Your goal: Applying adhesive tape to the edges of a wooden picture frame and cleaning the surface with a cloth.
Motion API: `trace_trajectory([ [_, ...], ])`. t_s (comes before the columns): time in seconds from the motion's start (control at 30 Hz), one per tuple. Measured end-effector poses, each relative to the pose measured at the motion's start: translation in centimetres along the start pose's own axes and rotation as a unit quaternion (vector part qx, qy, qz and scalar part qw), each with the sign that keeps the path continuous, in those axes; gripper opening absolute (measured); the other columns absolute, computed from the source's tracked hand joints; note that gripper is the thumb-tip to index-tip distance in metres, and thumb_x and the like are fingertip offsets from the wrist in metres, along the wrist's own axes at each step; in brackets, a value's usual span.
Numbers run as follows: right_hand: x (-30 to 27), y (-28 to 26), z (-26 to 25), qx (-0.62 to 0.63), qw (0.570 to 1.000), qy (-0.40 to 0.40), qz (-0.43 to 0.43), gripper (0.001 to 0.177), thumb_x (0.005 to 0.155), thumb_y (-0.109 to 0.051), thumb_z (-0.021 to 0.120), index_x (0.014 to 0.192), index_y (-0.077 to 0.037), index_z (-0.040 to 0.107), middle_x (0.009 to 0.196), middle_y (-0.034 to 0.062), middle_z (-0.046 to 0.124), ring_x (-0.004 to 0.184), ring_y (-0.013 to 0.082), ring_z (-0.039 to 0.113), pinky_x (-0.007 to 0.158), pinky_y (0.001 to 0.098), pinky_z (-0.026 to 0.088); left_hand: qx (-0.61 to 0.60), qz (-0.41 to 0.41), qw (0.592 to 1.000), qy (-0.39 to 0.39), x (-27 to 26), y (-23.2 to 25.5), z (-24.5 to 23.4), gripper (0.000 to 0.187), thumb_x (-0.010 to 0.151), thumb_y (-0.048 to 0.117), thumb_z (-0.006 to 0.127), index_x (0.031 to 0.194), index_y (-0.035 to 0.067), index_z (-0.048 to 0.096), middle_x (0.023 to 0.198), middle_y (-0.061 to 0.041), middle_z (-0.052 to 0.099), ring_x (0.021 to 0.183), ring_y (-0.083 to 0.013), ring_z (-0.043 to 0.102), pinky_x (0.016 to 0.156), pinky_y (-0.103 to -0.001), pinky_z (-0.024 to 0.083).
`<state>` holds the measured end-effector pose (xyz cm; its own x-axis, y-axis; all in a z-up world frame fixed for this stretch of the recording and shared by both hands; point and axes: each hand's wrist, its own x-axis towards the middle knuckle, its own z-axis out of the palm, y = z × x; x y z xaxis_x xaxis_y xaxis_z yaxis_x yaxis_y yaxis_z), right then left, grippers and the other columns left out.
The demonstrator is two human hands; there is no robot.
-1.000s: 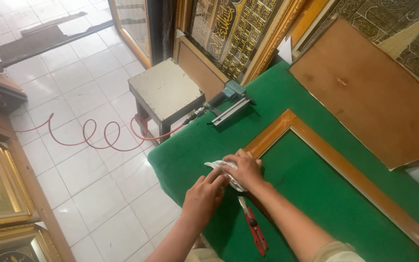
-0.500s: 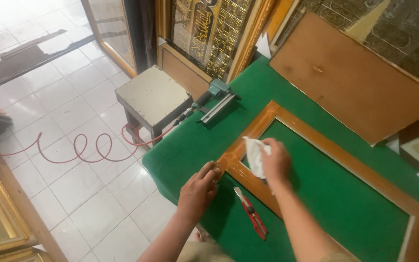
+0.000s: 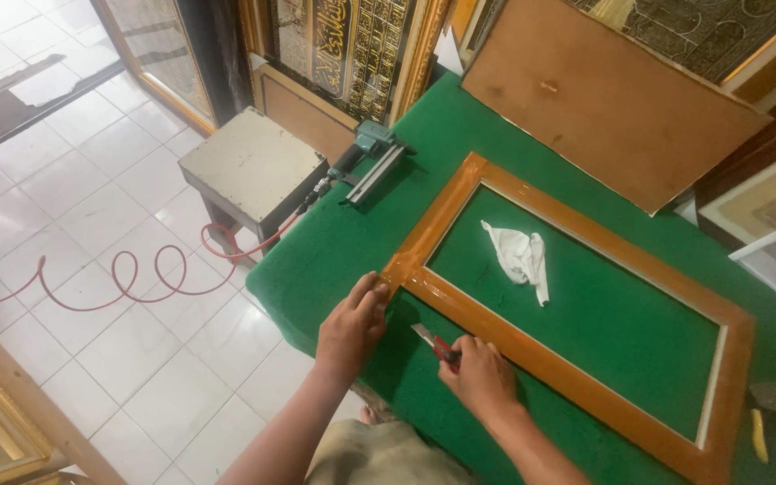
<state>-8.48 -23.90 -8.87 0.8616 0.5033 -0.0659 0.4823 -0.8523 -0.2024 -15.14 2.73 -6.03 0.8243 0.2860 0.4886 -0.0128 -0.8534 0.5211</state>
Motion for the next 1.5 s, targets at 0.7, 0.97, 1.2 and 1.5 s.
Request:
trace_trajectory([
  [0.7, 12.3, -7.1, -5.8, 0.037, 0.981, -0.189, -0.033, 0.04, 0.111, -0.059, 0.049, 0.129, -0.024, 0.052, 0.125, 0.0201, 0.082, 0.118, 0.0459, 0.08, 0.101, 0.0584, 0.065, 0.058, -0.024, 0.998, 0.019, -1.2, -0.6, 1.9, 0.044, 0.09, 0.016, 0.074, 0.131, 0.031, 0.07, 0.156, 0.006, 0.066, 0.093, -0.0314, 0.082, 0.079, -0.042, 0.07],
  [0.97, 13.6, -6.9, -4.5, -0.009, 0.979, -0.202, -0.037, 0.042, 0.111, -0.062, 0.043, 0.127, -0.025, 0.05, 0.118, 0.0197, 0.082, 0.116, 0.0476, 0.081, 0.099, 0.0593, 0.065, 0.059, -0.023, 0.998, 0.024, -1.1, -0.6, 1.7, 0.039, 0.093, 0.015, 0.073, 0.129, 0.03, 0.071, 0.156, 0.005, 0.067, 0.093, -0.0302, 0.082, 0.076, -0.042, 0.07],
  [1.2, 12.3, -5.6, -5.4, -0.061, 0.979, -0.186, -0.065, 0.037, 0.113, -0.055, 0.045, 0.127, -0.021, 0.049, 0.112, 0.0235, 0.082, 0.111, 0.0507, 0.082, 0.097, 0.0624, 0.066, 0.044, -0.013, 0.999, 0.011, -1.3, -0.7, 1.2, 0.043, 0.092, 0.01, 0.077, 0.13, 0.029, 0.072, 0.155, 0.0, 0.067, 0.093, -0.0336, 0.083, 0.071, -0.043, 0.071],
  [1.5, 7.9, 0.0, -5.1, -0.004, 0.983, -0.176, -0.055, 0.04, 0.114, -0.054, 0.045, 0.131, -0.019, 0.051, 0.113, 0.0265, 0.082, 0.105, 0.0519, 0.082, 0.093, 0.063, 0.066, 0.043, -0.036, 0.998, 0.019, -0.8, -0.3, 1.4, 0.037, 0.096, 0.009, 0.075, 0.129, 0.026, 0.072, 0.15, -0.003, 0.07, 0.097, -0.0305, 0.083, 0.078, -0.041, 0.072],
])
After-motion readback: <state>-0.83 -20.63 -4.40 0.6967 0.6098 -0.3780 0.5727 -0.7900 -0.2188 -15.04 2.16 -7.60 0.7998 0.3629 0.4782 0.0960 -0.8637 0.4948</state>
